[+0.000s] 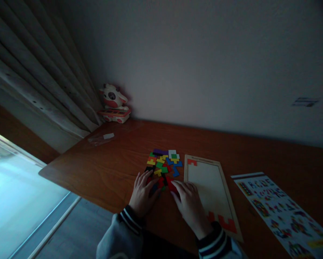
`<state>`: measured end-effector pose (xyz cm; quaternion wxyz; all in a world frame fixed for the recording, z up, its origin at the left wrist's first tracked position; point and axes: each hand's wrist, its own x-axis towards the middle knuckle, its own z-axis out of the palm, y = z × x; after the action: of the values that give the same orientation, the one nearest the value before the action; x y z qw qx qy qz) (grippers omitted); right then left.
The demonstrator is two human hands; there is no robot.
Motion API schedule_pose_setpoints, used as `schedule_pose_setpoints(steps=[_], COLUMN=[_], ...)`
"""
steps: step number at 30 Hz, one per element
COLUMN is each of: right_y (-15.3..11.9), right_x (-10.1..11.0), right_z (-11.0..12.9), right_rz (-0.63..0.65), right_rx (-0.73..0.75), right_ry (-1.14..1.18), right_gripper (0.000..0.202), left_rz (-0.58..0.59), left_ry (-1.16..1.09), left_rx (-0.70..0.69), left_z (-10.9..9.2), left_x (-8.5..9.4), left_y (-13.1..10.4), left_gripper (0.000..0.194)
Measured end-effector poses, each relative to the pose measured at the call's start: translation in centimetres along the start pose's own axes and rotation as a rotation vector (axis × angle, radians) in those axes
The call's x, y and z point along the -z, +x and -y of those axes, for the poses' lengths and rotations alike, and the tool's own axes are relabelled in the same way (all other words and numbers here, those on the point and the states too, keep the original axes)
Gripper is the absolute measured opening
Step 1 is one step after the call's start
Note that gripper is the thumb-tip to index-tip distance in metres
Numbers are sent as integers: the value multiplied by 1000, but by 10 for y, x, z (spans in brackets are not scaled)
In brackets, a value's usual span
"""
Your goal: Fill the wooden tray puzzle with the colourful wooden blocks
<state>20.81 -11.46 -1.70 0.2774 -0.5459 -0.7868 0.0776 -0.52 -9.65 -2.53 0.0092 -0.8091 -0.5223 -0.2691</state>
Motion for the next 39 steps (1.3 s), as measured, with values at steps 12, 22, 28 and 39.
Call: schedule_pose_setpoints(steps=[12, 22, 28, 39], right_y=[17, 18, 15, 5], right_x=[4, 2, 0, -14], right_z=[-2, 2, 3, 14], right_rz=[79, 82, 77, -40], right_rx=[-13, -23, -8, -87], right_ry=[132, 266, 326, 348], right_gripper=[37, 43, 42, 36], left_rz=[-48, -70, -71, -75], left_ry=[-121, -109, -108, -120], left_rx=[24, -16, -24, -52], left_z=[-5, -2, -3, -2], left_x=[7, 7, 7, 5], left_y=[2, 1, 1, 0], left_gripper=[34, 32, 33, 35])
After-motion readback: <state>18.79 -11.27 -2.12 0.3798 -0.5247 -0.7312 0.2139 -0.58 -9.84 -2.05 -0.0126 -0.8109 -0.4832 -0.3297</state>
